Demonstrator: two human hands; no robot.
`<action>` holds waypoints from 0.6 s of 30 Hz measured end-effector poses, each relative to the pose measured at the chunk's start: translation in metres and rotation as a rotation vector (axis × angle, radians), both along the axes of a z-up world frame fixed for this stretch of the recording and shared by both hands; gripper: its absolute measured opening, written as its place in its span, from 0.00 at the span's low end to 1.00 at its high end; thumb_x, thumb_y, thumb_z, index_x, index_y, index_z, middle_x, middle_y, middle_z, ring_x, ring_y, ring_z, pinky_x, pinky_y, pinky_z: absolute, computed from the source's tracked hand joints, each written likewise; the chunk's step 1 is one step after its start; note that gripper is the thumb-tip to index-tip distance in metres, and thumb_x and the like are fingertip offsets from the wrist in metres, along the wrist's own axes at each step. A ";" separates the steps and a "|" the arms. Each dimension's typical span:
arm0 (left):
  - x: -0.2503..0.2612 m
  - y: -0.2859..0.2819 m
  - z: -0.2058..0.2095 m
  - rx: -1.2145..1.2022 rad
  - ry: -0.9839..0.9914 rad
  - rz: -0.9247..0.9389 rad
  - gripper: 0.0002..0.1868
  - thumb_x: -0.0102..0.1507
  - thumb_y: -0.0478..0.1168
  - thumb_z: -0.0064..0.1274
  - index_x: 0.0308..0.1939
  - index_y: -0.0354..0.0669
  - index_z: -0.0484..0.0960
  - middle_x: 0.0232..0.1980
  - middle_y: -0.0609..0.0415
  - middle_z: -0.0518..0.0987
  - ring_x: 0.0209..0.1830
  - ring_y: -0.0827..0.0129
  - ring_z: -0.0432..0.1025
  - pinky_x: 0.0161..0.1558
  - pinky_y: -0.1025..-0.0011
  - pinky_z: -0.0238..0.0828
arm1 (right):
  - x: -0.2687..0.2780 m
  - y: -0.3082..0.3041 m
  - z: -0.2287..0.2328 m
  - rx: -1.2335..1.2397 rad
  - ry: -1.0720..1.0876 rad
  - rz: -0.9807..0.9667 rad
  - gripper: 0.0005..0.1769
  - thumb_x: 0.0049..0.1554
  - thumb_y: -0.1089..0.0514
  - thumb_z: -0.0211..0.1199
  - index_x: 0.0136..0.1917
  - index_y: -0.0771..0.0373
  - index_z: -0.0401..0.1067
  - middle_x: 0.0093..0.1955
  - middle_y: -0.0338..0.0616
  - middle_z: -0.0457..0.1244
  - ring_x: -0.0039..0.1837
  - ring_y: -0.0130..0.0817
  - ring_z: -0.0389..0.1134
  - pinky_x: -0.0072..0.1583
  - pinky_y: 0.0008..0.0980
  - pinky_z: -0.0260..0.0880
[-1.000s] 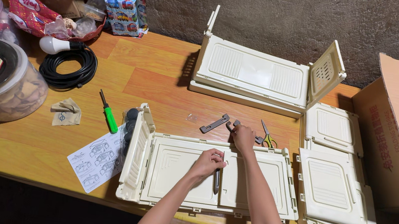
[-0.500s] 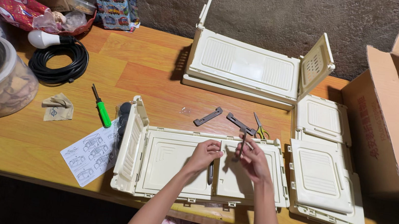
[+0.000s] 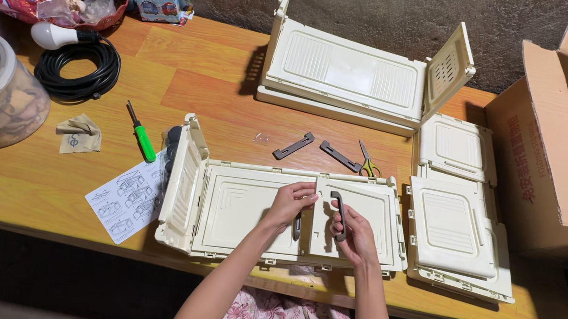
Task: The person assembles a beige plastic storage cabinet by attaching two handles to a door panel, then connecting side panels and a base to form the main body. The person aligns and snaps the plastic components together by hand, then closes the door to test the fit.
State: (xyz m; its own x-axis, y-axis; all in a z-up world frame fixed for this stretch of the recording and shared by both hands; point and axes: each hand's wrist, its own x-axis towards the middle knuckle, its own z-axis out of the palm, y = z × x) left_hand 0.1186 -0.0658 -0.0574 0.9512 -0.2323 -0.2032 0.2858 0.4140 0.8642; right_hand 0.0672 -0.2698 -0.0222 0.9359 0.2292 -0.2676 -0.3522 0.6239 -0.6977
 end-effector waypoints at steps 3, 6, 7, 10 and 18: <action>-0.002 0.000 0.005 -0.007 -0.020 -0.001 0.22 0.62 0.31 0.60 0.60 0.30 0.79 0.52 0.48 0.85 0.43 0.76 0.77 0.46 0.77 0.77 | 0.001 0.002 0.004 0.011 -0.024 0.022 0.18 0.65 0.63 0.52 0.66 0.76 0.68 0.39 0.41 0.63 0.37 0.23 0.62 0.41 0.24 0.64; -0.003 0.002 0.009 -0.015 -0.038 -0.015 0.21 0.63 0.30 0.60 0.60 0.29 0.79 0.51 0.47 0.84 0.43 0.75 0.77 0.46 0.77 0.77 | -0.001 0.005 0.009 -0.070 -0.016 0.015 0.17 0.65 0.62 0.53 0.64 0.74 0.70 0.38 0.40 0.64 0.36 0.23 0.63 0.40 0.24 0.66; -0.003 0.003 0.010 -0.008 -0.035 -0.017 0.21 0.63 0.30 0.60 0.60 0.30 0.79 0.51 0.48 0.84 0.43 0.76 0.77 0.47 0.77 0.77 | -0.001 0.007 0.011 -0.135 -0.007 0.005 0.16 0.65 0.62 0.54 0.63 0.73 0.71 0.38 0.40 0.64 0.36 0.24 0.64 0.39 0.24 0.67; -0.002 0.004 0.010 0.001 -0.027 -0.026 0.20 0.63 0.30 0.59 0.60 0.30 0.79 0.51 0.48 0.84 0.43 0.76 0.78 0.47 0.77 0.77 | -0.003 0.013 0.016 -0.332 -0.005 -0.020 0.14 0.64 0.61 0.57 0.60 0.71 0.74 0.39 0.40 0.66 0.36 0.24 0.66 0.39 0.24 0.69; -0.001 0.002 0.004 -0.059 -0.031 -0.016 0.21 0.63 0.29 0.59 0.60 0.29 0.78 0.52 0.47 0.83 0.44 0.75 0.77 0.47 0.77 0.78 | -0.005 0.028 0.020 -0.508 -0.098 -0.035 0.13 0.63 0.59 0.60 0.56 0.70 0.75 0.38 0.43 0.68 0.37 0.26 0.68 0.40 0.26 0.70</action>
State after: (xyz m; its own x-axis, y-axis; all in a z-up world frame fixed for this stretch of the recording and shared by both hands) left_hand 0.1179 -0.0639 -0.0535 0.9528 -0.2583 -0.1592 0.2663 0.4602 0.8469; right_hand 0.0624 -0.2420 -0.0018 0.9669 0.0608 -0.2478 -0.2551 0.2079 -0.9443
